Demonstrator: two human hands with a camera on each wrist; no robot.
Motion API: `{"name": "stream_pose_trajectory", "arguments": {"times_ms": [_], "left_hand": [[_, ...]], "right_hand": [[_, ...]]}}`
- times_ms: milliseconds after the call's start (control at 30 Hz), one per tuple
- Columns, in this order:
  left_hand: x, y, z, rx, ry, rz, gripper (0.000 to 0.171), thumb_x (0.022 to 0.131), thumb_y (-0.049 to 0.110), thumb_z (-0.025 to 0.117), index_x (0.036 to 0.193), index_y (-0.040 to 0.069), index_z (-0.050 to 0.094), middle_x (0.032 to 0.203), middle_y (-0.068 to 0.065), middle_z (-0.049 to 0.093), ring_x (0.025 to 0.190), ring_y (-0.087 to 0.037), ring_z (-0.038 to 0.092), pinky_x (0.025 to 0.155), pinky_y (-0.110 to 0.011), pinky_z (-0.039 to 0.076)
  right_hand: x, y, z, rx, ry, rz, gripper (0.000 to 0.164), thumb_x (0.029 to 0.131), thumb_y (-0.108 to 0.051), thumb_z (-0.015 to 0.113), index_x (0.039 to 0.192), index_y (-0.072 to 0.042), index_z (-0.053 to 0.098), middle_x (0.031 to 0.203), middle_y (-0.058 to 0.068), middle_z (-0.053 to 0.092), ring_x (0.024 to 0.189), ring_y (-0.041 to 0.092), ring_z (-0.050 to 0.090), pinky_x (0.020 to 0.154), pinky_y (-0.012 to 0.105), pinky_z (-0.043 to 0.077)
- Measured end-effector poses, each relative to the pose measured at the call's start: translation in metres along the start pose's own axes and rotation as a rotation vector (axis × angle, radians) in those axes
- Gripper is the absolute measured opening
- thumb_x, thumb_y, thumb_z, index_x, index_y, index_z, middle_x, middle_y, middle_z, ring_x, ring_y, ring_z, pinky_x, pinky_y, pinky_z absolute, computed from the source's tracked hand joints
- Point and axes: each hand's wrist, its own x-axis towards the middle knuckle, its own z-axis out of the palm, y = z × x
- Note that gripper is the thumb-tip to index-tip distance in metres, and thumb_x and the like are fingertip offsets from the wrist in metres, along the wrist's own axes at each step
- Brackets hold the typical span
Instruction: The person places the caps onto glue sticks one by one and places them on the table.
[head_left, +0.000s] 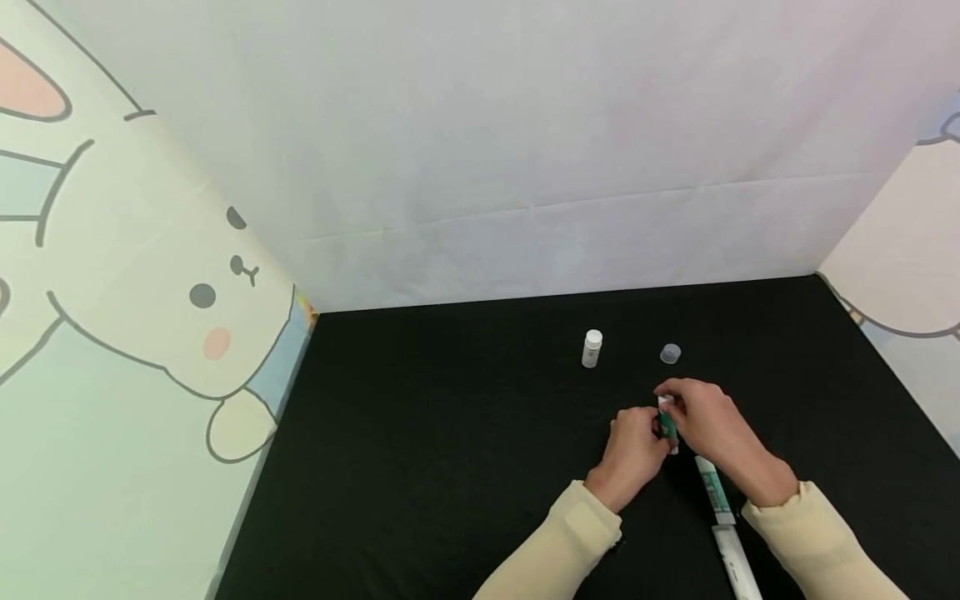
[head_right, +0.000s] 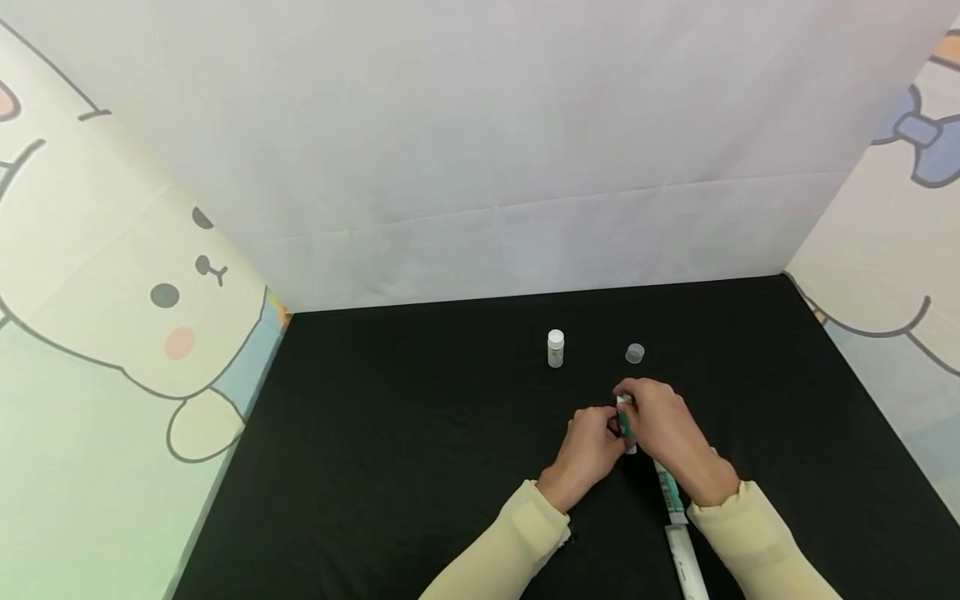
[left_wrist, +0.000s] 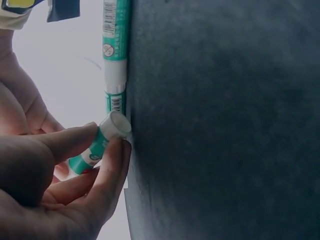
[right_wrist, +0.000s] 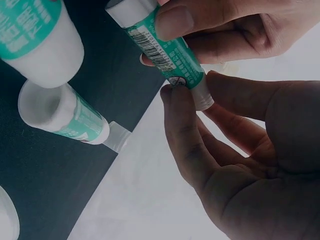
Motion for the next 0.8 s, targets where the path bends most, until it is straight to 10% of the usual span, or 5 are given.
{"name": "stream_pose_trajectory", "arguments": {"times_ms": [800], "left_hand": [[0.006, 0.003, -0.002, 0.101, 0.002, -0.044, 0.029, 0.082, 0.016, 0.07, 0.058, 0.016, 0.053, 0.046, 0.008, 0.042, 0.041, -0.003, 0.041, 0.04, -0.02, 0.034]], "right_hand": [[0.017, 0.006, 0.008, -0.039, -0.132, 0.054, 0.027, 0.085, 0.009, 0.049, 0.11, 0.011, 0.06, 0.101, 0.026, 0.057, 0.054, 0.017, 0.046, 0.045, 0.029, 0.037]]}}
